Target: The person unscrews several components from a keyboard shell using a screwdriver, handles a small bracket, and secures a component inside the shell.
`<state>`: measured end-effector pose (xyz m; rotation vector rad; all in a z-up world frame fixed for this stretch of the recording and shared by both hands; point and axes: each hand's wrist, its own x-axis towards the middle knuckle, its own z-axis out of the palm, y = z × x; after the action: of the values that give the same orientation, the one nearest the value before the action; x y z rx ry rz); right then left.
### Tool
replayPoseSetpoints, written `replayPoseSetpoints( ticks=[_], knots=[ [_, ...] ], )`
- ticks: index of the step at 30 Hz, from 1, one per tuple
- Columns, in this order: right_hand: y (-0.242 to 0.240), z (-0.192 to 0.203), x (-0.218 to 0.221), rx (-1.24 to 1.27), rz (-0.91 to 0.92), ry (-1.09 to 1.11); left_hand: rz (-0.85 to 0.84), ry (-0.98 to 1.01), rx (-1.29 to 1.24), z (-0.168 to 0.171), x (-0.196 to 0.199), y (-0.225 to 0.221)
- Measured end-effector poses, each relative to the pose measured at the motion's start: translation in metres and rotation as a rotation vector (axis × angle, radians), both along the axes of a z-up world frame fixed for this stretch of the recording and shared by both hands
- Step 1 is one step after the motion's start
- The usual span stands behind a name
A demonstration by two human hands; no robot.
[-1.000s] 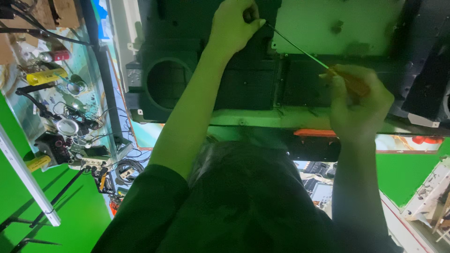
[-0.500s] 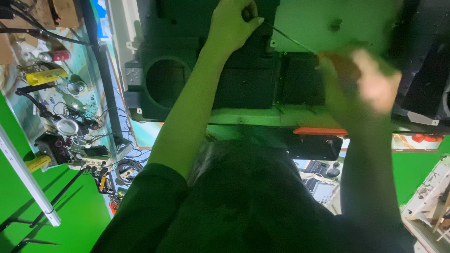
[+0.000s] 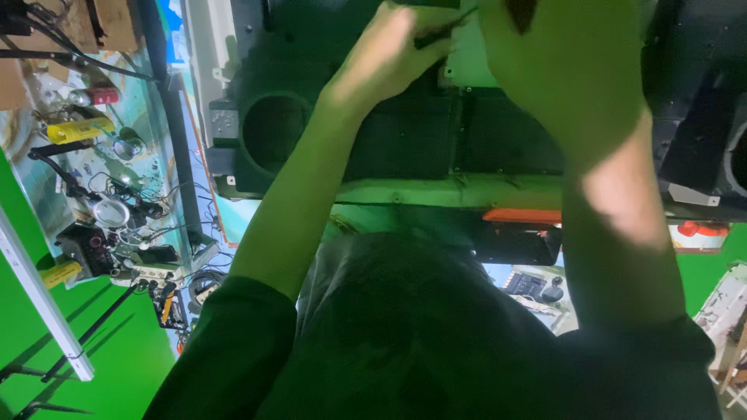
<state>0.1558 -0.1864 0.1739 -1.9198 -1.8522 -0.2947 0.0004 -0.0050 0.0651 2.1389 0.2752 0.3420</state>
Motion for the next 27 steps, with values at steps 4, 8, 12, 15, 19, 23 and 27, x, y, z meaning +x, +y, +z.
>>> replayPoseSetpoints(
  ticks=[4, 8, 12, 15, 19, 23, 27],
  knots=[
    [0.017, 0.000, 0.000, 0.051, 0.058, 0.007, 0.030, -0.043, 0.094, 0.012, 0.005, -0.001],
    [0.025, 0.006, -0.007, 0.006, 0.035, -0.074, -0.023, -0.048, -0.008, 0.005, 0.002, 0.001],
    [0.028, 0.007, -0.010, 0.028, -0.012, -0.082, -0.012, -0.125, 0.108, -0.001, 0.000, 0.004],
    [0.025, 0.003, -0.010, -0.010, 0.016, 0.073, -0.012, -0.078, 0.191, -0.001, 0.001, 0.002],
    [0.019, -0.005, -0.003, 0.000, 0.070, 0.132, 0.004, -0.113, 0.237, -0.003, 0.003, 0.001],
    [0.005, -0.004, -0.006, -0.004, 0.081, 0.307, -0.020, -0.072, 0.169, -0.004, 0.000, 0.000],
    [0.006, -0.001, -0.004, -0.053, 0.035, 0.333, -0.001, -0.056, 0.230, -0.005, 0.003, -0.001]
  ],
)
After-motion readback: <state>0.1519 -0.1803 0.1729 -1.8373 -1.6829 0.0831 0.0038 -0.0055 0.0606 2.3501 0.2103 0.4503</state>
